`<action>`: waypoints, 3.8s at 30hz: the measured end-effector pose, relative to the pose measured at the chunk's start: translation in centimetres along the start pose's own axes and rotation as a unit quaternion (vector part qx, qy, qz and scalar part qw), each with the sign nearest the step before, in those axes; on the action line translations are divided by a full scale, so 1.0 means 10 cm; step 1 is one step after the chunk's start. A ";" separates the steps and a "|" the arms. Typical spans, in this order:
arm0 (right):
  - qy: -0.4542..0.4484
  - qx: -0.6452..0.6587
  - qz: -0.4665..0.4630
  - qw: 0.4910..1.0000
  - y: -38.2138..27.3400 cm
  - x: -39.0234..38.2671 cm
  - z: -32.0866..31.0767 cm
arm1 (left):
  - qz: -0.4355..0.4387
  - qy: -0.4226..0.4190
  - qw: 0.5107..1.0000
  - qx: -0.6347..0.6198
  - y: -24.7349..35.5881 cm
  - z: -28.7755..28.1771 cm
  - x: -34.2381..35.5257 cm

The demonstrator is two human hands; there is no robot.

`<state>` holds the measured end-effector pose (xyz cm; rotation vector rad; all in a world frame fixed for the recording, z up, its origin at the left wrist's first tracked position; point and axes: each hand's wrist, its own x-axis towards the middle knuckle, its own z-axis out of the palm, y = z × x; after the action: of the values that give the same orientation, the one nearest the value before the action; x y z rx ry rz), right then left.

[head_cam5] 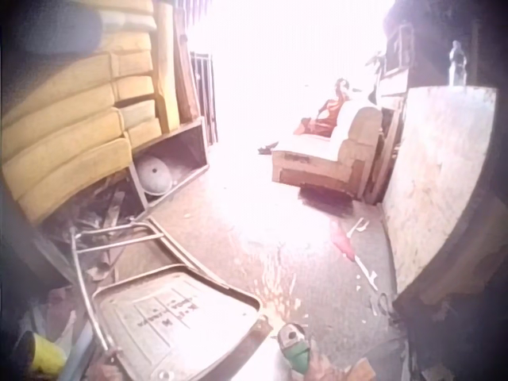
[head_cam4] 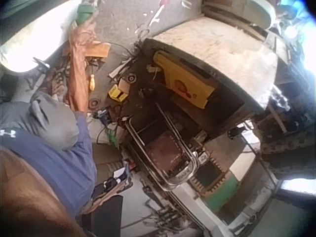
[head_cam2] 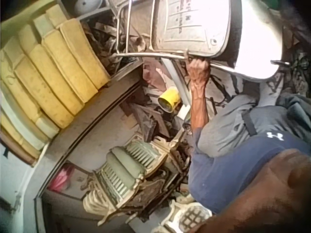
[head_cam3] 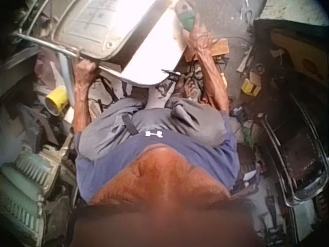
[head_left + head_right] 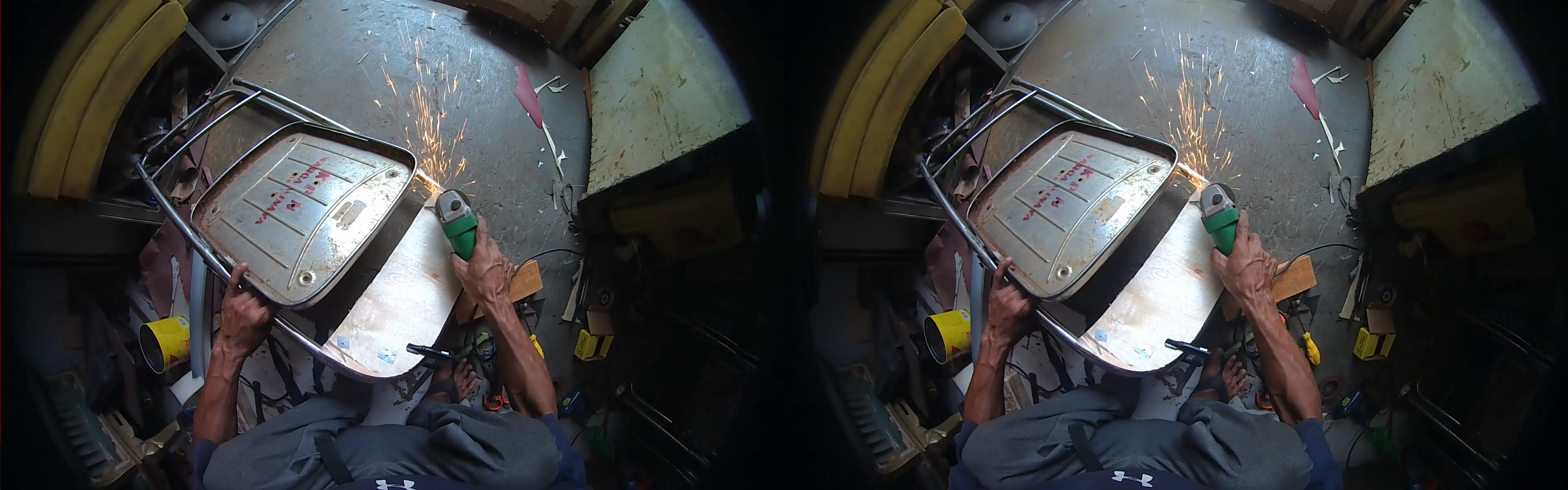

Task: The person uses a power grinder to smooth the edges of a metal chair frame and a wooden seat, producing sparks while working on the floor of a workshop.

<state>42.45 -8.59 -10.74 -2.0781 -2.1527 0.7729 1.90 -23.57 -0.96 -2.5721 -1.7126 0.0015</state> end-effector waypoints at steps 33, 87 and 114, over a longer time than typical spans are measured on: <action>-0.020 0.279 0.168 0.945 0.64 -1.18 -0.48 | -0.003 0.015 1.000 -0.024 0.01 0.07 0.00; -0.110 0.503 0.189 0.836 0.42 -1.33 0.20 | -0.021 0.165 0.986 -0.003 -0.09 -0.60 0.54; -0.061 0.544 0.134 0.826 0.52 -1.05 0.46 | -0.034 0.134 0.990 -0.002 -0.03 -0.69 0.57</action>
<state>46.52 -20.14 -13.54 -1.6352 -0.9273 1.6616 4.08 -18.47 6.11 -2.3828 -1.6987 -0.3352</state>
